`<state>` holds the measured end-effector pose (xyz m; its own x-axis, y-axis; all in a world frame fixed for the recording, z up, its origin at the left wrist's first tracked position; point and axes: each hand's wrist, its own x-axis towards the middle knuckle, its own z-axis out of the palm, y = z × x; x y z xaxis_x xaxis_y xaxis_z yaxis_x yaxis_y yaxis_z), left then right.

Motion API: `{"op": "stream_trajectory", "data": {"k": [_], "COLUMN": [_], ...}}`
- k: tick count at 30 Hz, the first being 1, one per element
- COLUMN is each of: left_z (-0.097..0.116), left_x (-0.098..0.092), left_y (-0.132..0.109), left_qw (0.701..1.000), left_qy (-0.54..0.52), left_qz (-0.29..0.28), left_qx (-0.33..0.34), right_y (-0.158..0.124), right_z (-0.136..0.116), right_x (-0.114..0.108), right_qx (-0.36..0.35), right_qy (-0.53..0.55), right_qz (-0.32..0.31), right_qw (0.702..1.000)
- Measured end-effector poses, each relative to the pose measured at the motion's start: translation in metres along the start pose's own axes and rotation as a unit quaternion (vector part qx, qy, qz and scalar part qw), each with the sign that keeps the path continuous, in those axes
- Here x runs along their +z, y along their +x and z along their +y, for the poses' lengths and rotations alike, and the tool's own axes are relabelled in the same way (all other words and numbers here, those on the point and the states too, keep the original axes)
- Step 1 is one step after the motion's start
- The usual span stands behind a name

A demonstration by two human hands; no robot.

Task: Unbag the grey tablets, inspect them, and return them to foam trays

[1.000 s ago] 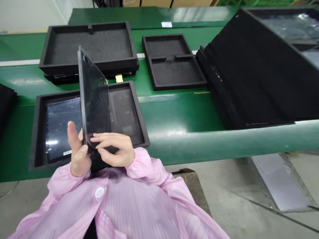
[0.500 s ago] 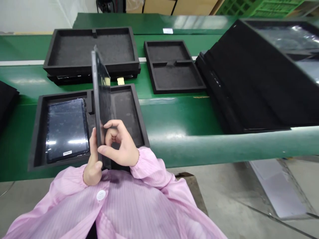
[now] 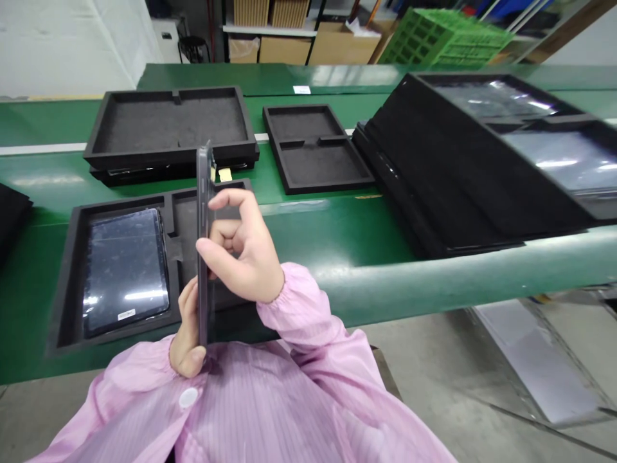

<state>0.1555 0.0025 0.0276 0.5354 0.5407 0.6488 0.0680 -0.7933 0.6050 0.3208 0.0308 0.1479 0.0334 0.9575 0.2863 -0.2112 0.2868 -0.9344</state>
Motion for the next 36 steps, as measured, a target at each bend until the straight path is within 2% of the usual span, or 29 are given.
{"op": "stream_trajectory", "data": {"k": [2,5,10,13,17,25,32,36], "left_z": [-0.002,-0.004,-0.006,-0.006,-0.006,-0.006,-0.007,-0.007], "left_x": [0.001,0.002,0.005,0.007,0.008,0.009,0.011,0.011], "left_y": [-0.002,-0.004,-0.006,-0.007,-0.006,-0.008,-0.010,-0.010], "left_qw": [1.000,0.999,0.998,0.997,0.997,0.995,0.996,0.996], "left_qy": [-0.011,-0.016,-0.013,-0.004,-0.012,-0.049,-0.022,-0.002], "left_qz": [0.009,0.028,0.060,0.073,0.074,0.083,0.088,0.088], "left_qx": [0.006,0.005,0.014,0.018,0.009,-0.003,0.009,0.006], "right_y": [0.011,0.024,0.028,0.026,0.027,0.031,0.029,0.029], "right_z": [-0.004,-0.006,-0.010,-0.013,-0.015,-0.008,-0.010,-0.011], "right_x": [-0.005,-0.012,-0.016,-0.013,-0.010,-0.009,-0.007,-0.007], "right_qx": [-0.016,-0.009,-0.004,-0.019,0.001,-0.009,-0.063,-0.058], "right_qy": [0.001,-0.010,-0.055,-0.078,-0.087,-0.072,-0.107,-0.129], "right_qz": [-0.006,-0.052,-0.116,-0.108,-0.098,-0.079,-0.026,-0.023], "right_qw": [1.000,0.999,0.992,0.991,0.991,0.994,0.992,0.990]}}
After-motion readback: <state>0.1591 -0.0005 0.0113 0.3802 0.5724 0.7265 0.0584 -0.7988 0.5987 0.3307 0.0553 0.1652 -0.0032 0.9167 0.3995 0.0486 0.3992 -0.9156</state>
